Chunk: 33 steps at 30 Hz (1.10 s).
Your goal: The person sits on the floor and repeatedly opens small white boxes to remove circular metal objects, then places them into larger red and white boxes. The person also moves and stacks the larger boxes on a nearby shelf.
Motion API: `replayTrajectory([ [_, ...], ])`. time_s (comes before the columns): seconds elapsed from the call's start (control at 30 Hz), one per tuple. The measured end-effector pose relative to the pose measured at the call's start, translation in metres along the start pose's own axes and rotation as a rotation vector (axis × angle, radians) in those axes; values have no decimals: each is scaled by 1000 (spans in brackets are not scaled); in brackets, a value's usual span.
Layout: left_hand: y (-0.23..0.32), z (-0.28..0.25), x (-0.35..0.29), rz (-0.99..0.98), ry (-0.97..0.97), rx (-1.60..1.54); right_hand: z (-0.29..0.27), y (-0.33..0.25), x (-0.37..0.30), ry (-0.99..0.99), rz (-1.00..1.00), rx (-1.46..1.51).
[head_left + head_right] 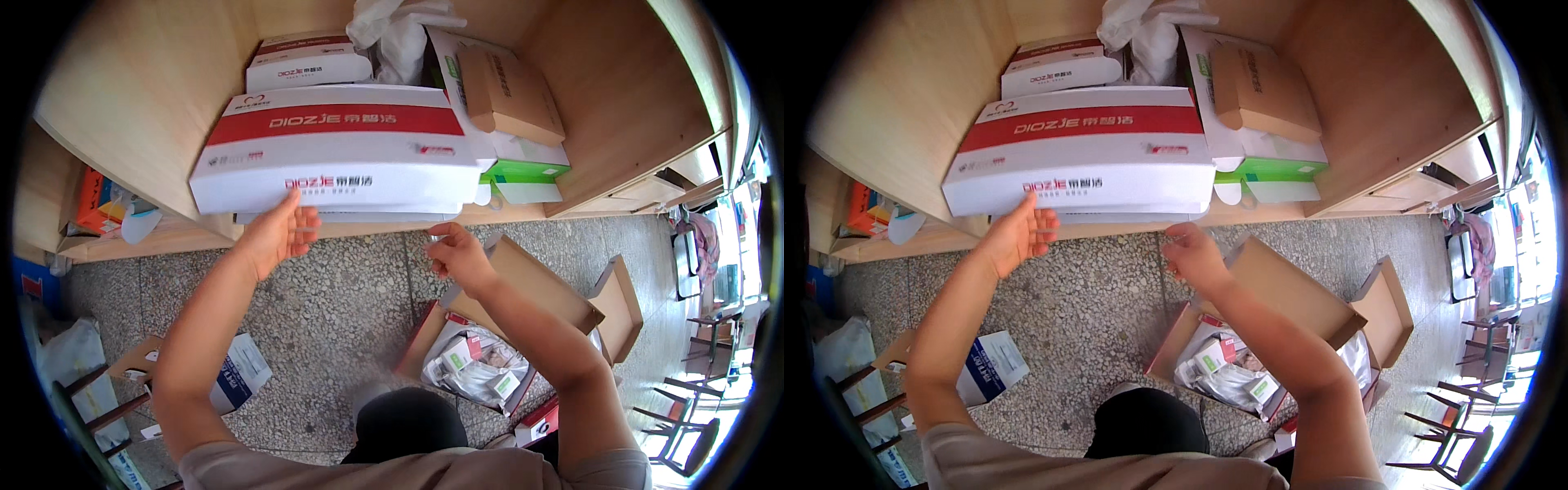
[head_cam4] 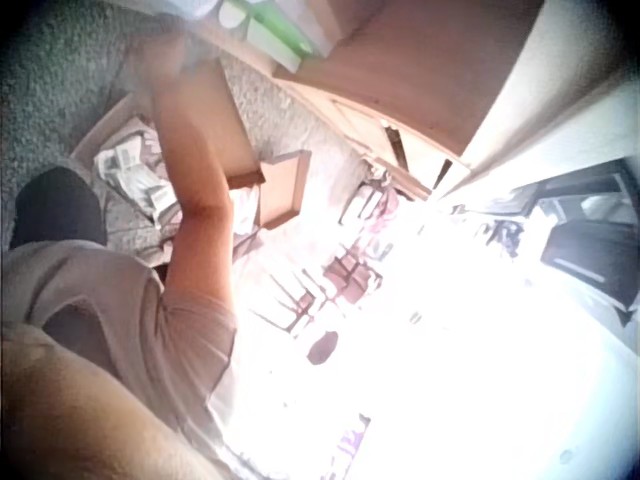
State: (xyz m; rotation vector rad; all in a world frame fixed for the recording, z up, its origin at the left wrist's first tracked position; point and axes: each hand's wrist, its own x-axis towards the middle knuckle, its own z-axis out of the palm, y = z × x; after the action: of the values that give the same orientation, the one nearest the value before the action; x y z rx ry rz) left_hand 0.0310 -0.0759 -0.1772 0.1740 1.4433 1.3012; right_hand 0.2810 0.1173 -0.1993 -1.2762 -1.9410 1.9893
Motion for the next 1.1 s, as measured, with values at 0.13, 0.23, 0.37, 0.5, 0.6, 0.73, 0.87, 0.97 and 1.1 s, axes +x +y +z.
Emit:
replayTrajectory([
  [0.13,-40,-7,10,-4,91,-162,-17,-4,6,216,76,239],
  [0.23,-33,11,2,142,115,-405,-31,-14,22,416,93,389],
  [0.37,-8,28,3,234,135,-597,-32,-54,45,370,91,260],
  [0.5,-5,50,34,266,346,-602,-42,-46,91,116,99,264],
  [0.6,-19,42,59,378,395,-688,-34,-41,92,98,81,407],
  [0.73,-33,39,56,535,397,-764,-30,-41,53,-15,143,535],
  [0.87,-51,36,36,638,211,-691,-53,0,9,-270,189,477],
  [0.97,-10,78,18,732,149,-589,-59,19,-38,-300,56,571],
  [1.1,62,124,37,618,-149,-346,-66,13,-63,-144,-171,901],
])
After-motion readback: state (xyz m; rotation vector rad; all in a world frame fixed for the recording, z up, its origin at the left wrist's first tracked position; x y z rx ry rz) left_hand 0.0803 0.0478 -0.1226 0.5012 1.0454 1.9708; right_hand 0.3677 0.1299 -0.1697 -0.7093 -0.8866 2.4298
